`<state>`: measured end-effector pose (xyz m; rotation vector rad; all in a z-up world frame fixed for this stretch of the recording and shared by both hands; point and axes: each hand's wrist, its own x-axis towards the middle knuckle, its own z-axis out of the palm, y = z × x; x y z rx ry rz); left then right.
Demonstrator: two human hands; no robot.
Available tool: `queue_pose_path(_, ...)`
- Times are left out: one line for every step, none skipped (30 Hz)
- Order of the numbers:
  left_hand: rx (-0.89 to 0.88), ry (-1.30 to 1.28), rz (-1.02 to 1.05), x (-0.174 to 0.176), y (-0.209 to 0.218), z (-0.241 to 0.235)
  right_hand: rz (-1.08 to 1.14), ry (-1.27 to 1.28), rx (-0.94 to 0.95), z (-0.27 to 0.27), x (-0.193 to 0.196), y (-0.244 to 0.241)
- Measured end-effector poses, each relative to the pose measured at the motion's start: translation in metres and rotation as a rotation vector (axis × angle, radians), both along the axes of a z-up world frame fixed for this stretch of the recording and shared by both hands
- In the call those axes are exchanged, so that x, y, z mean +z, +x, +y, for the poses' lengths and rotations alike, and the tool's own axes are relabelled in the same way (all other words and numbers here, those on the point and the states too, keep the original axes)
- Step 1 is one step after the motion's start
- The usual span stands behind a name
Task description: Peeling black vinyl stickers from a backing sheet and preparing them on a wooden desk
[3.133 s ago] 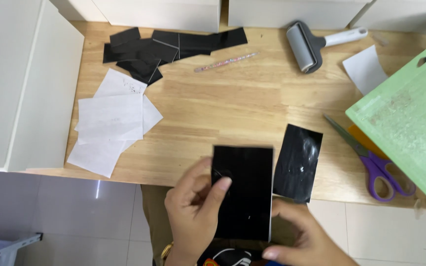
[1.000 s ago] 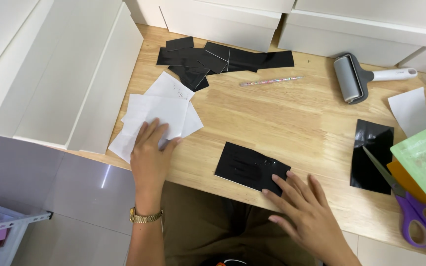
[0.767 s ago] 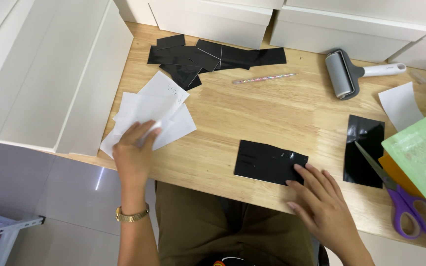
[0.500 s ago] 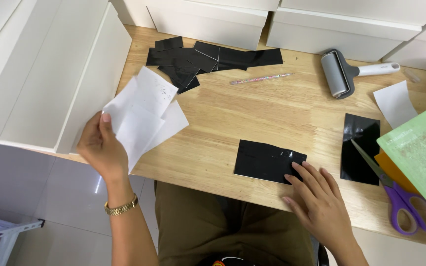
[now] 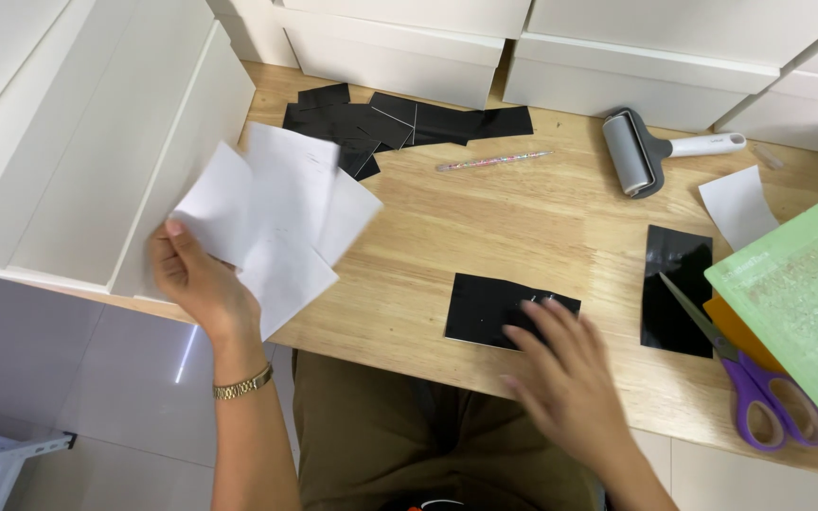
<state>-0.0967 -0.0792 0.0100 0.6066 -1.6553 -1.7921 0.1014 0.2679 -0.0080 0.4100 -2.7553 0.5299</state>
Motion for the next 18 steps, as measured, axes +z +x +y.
queue_pose_path(-0.003, -0.001, 0.002, 0.001, 0.0, 0.003, 0.002, -0.001, -0.003, -0.017, 0.008, -0.01)
queue_pose_path(-0.021, 0.172, 0.041, 0.003, -0.001, 0.005, 0.038, -0.049, 0.093, -0.034, 0.015, -0.02)
queue_pose_path(-0.037, 0.345, 0.079, 0.005, -0.002, 0.008, 0.074, -0.096, 0.189, -0.051, 0.024, -0.03)
queue_pose_path(-0.04, 0.344, 0.084, 0.009, -0.001, 0.009, 0.08, -0.097, 0.187, -0.072, 0.026, -0.04)
queue_pose_path(-0.036, 0.448, 0.1, 0.012, 0.001, 0.01, 0.063, -0.026, 0.247, -0.093, 0.028, -0.05)
queue_pose_path(-0.027, 0.551, 0.12, 0.017, 0.003, 0.01, 0.048, 0.047, 0.311, -0.115, 0.031, -0.061)
queue_pose_path(-0.027, 0.55, 0.128, 0.021, 0.004, 0.011, 0.055, 0.047, 0.313, -0.134, 0.021, -0.076)
queue_pose_path(-0.013, 0.557, 0.156, 0.024, 0.007, 0.012, 0.094, 0.045, 0.303, -0.153, 0.01, -0.089)
queue_pose_path(0.001, 0.564, 0.184, 0.028, 0.009, 0.012, 0.133, 0.043, 0.294, -0.172, -0.001, -0.103)
queue_pose_path(0.002, 0.562, 0.19, 0.027, 0.013, 0.009, 0.14, 0.041, 0.297, -0.182, -0.013, -0.109)
queue_pose_path(0.034, 0.601, 0.235, 0.027, 0.016, 0.006, 0.095, 0.075, 0.265, -0.192, -0.024, -0.116)
queue_pose_path(0.066, 0.641, 0.282, 0.027, 0.018, 0.002, 0.053, 0.108, 0.235, -0.202, -0.034, -0.124)
queue_pose_path(0.067, 0.639, 0.291, 0.039, 0.025, 0.005, 0.061, 0.107, 0.239, -0.204, -0.034, -0.132)
queue_pose_path(-0.001, 0.675, 0.301, 0.047, 0.035, 0.009, 0.071, 0.078, 0.244, -0.204, -0.035, -0.136)
queue_pose_path(-0.068, 0.71, 0.311, 0.055, 0.045, 0.013, 0.08, 0.049, 0.25, -0.205, -0.037, -0.139)
queue_pose_path(-0.066, 0.708, 0.306, 0.059, 0.053, 0.016, 0.075, 0.047, 0.251, -0.197, -0.024, -0.133)
queue_pose_path(-0.108, 0.754, 0.309, 0.064, 0.061, 0.018, 0.08, -0.11, 0.257, -0.188, -0.011, -0.128)
queue_pose_path(-0.153, 0.804, 0.323, 0.07, 0.067, 0.022, 0.094, -0.262, 0.264, -0.178, 0.003, -0.127)
